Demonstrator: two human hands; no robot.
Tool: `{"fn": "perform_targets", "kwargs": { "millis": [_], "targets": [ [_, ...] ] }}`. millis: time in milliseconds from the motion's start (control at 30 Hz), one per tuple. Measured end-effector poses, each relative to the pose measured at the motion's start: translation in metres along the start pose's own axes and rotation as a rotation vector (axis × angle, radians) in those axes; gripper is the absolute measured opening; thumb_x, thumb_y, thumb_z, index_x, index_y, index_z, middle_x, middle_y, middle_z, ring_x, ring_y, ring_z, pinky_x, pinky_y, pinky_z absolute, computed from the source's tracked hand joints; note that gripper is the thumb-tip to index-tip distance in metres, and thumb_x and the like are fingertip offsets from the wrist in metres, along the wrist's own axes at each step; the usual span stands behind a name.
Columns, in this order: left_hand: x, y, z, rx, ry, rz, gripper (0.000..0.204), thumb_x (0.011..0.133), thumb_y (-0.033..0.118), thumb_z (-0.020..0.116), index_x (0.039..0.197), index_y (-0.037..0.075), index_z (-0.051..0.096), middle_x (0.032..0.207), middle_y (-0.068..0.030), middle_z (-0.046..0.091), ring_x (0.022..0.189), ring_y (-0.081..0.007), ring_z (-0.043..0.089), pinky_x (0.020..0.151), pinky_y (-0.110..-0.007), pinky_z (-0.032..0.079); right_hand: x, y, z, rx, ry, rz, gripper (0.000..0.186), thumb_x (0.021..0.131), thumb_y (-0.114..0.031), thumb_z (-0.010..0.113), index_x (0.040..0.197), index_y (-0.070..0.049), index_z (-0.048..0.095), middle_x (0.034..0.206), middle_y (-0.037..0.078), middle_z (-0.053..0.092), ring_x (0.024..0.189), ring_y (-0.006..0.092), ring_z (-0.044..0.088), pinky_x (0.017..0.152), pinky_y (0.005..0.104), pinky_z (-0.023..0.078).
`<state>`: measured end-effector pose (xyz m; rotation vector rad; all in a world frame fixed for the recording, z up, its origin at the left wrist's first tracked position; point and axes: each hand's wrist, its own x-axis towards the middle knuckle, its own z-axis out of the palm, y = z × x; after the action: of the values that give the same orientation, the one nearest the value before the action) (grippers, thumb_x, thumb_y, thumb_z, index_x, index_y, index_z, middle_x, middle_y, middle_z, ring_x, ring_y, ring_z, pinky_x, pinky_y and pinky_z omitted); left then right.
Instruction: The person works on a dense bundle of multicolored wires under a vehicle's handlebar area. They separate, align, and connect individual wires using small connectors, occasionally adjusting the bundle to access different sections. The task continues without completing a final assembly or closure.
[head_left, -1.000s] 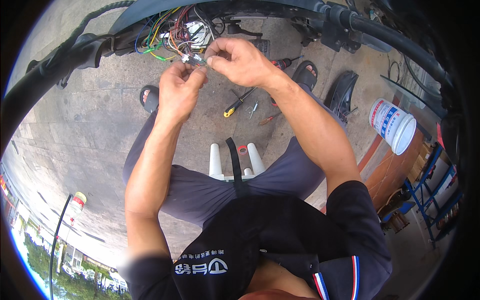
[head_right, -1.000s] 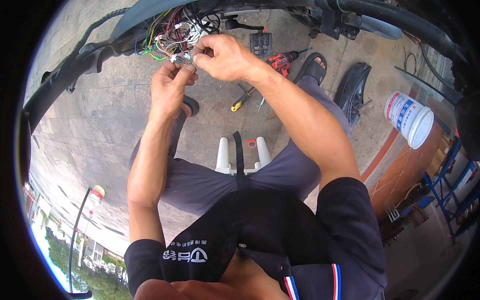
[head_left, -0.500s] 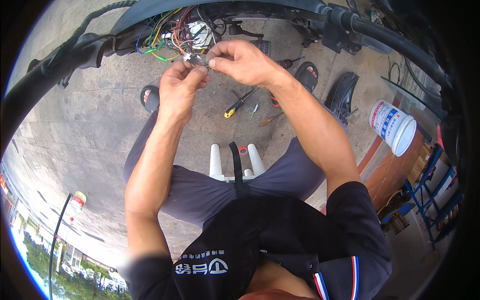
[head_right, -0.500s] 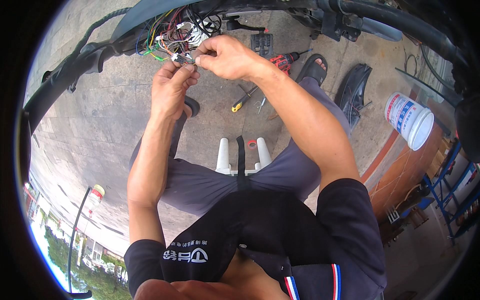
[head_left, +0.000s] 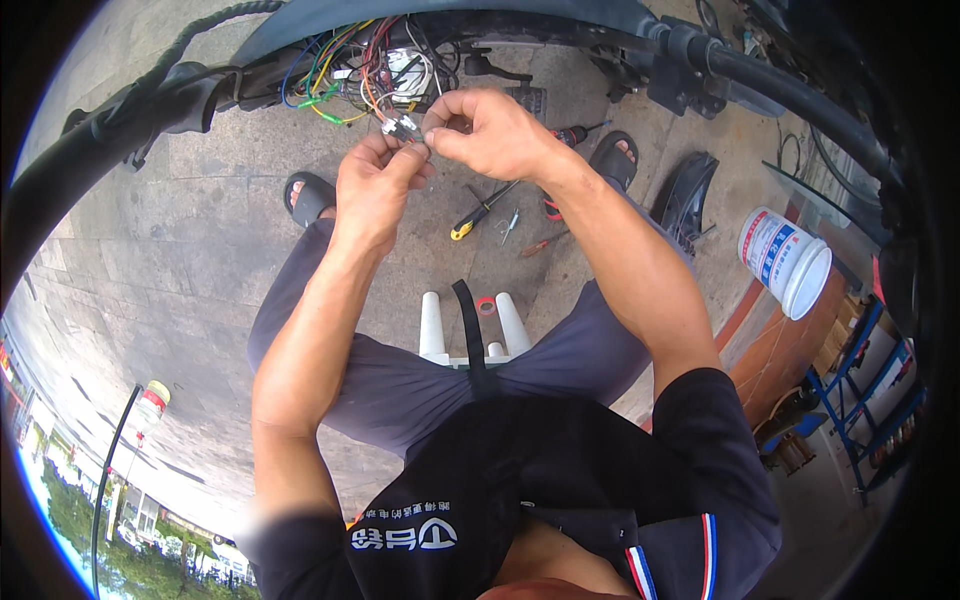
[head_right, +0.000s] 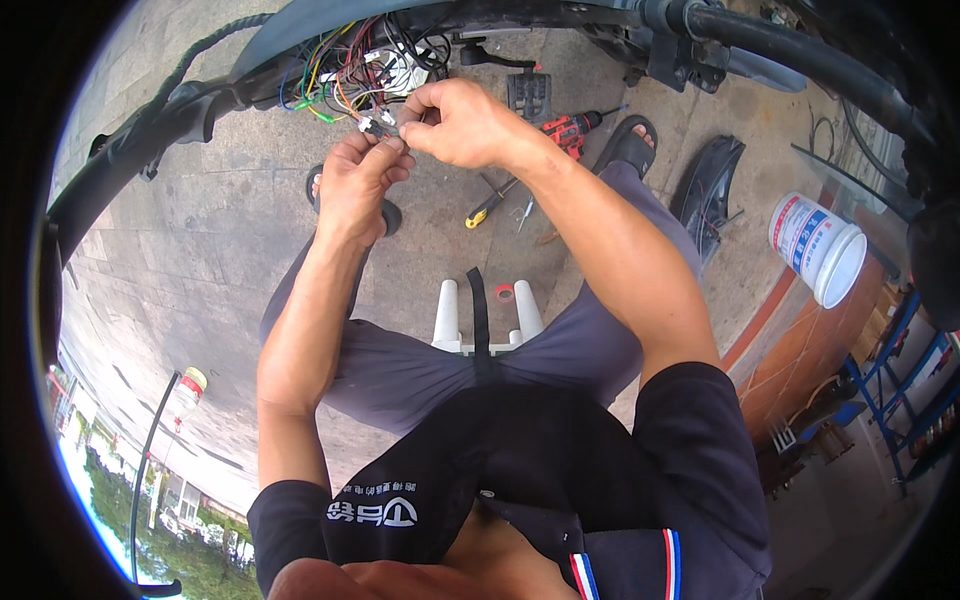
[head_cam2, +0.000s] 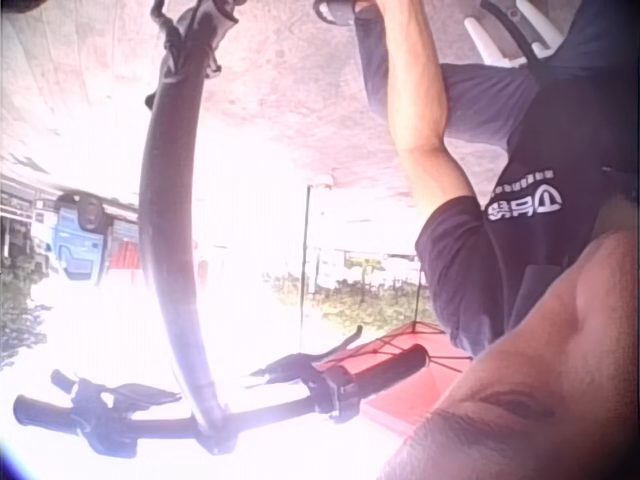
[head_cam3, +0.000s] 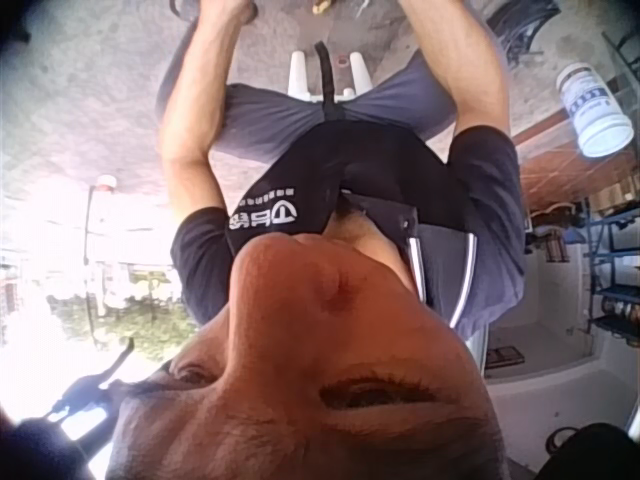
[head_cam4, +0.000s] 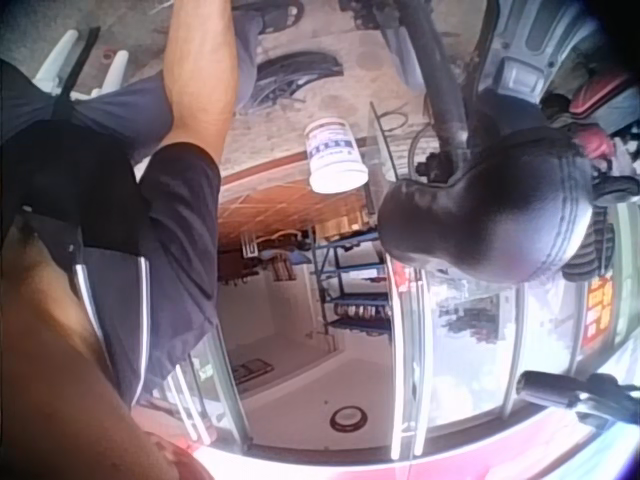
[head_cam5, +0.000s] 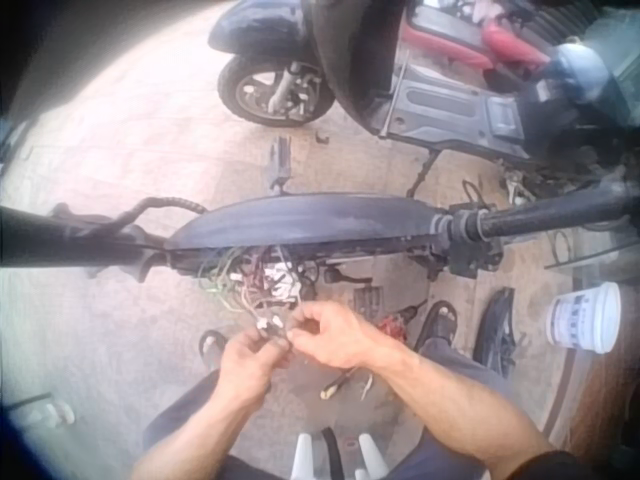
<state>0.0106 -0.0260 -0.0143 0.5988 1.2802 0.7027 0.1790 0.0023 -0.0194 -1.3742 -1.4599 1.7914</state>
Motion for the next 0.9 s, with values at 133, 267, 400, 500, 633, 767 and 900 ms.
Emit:
{"fn": "perform_targets", "kwargs": {
  "millis": [133, 267, 400, 500, 633, 767, 900],
  "targets": [
    [0.000, -0.005, 0.000, -0.040, 0.001, -0.007, 0.016, 0.085, 0.012, 0.061, 0.091, -0.001, 0.055, 0.077, -0.0059, 0.061, 0.067, -0.0113, 0.059, 0.059, -0.021, 0.047, 0.001, 0.002, 0.001, -0.045, 0.015, 0.005, 0.013, 0.079, -0.010, 0.058, 0.085, 0.001, 0.060, 0.073, 0.002, 0.061, 0.069, 0.0072, 0.054, 0.061, 0.0241, 0.044],
    [-0.001, -0.012, 0.001, -0.038, 0.010, -0.011, 0.018, 0.086, 0.014, 0.061, 0.093, 0.000, 0.054, 0.078, -0.0059, 0.061, 0.068, -0.0112, 0.059, 0.060, -0.021, 0.047, 0.002, 0.006, 0.004, -0.091, 0.040, -0.016, 0.012, 0.078, -0.010, 0.057, 0.084, 0.001, 0.059, 0.072, 0.003, 0.060, 0.067, 0.0084, 0.055, 0.061, 0.0250, 0.045],
    [-0.001, -0.018, 0.003, 0.008, 0.058, -0.003, 0.015, 0.087, 0.013, 0.058, 0.092, -0.001, 0.053, 0.077, -0.0061, 0.060, 0.068, -0.0113, 0.058, 0.061, -0.022, 0.046, 0.002, 0.009, 0.008, -0.144, 0.060, 0.012, 0.020, 0.074, -0.016, 0.057, 0.085, 0.000, 0.061, 0.073, 0.012, 0.064, 0.068, 0.0196, 0.062, 0.063, 0.0325, 0.049],
    [-0.003, -0.023, 0.005, 0.004, 0.088, -0.013, 0.013, 0.087, 0.011, 0.055, 0.091, -0.001, 0.053, 0.077, -0.0067, 0.060, 0.067, -0.0115, 0.057, 0.060, -0.023, 0.046, 0.002, 0.010, 0.011, -0.159, 0.068, -0.026, 0.018, 0.076, -0.016, 0.057, 0.085, -0.001, 0.061, 0.072, 0.011, 0.064, 0.066, 0.0183, 0.062, 0.062, 0.0318, 0.049],
    [-0.005, -0.025, 0.006, 0.024, 0.079, -0.030, 0.011, 0.087, 0.009, 0.053, 0.091, -0.001, 0.053, 0.079, -0.0071, 0.060, 0.068, -0.0120, 0.057, 0.060, -0.023, 0.046, 0.002, 0.010, 0.009, -0.063, 0.143, -0.045, 0.014, 0.079, -0.013, 0.057, 0.085, -0.001, 0.060, 0.072, 0.006, 0.062, 0.065, 0.0127, 0.058, 0.060, 0.0279, 0.048],
    [-0.004, -0.022, 0.005, -0.113, 0.080, 0.026, 0.009, 0.087, 0.008, 0.053, 0.091, 0.000, 0.053, 0.082, -0.0069, 0.059, 0.068, -0.0127, 0.058, 0.061, -0.023, 0.046, 0.005, 0.010, 0.004, -0.055, 0.294, -0.052, 0.011, 0.082, -0.010, 0.057, 0.088, 0.000, 0.058, 0.072, 0.000, 0.058, 0.065, 0.0048, 0.052, 0.059, 0.0221, 0.044],
    [-0.004, -0.017, 0.004, -0.154, 0.087, 0.065, 0.008, 0.087, 0.008, 0.053, 0.090, 0.000, 0.053, 0.082, -0.0072, 0.059, 0.069, -0.0133, 0.058, 0.061, -0.024, 0.047, 0.008, 0.011, 0.001, 0.079, 0.360, -0.116, 0.013, 0.085, -0.004, 0.050, 0.097, 0.001, 0.052, 0.081, 0.003, 0.059, 0.072, 0.0076, 0.055, 0.065, 0.0223, 0.047]
  ]
}}
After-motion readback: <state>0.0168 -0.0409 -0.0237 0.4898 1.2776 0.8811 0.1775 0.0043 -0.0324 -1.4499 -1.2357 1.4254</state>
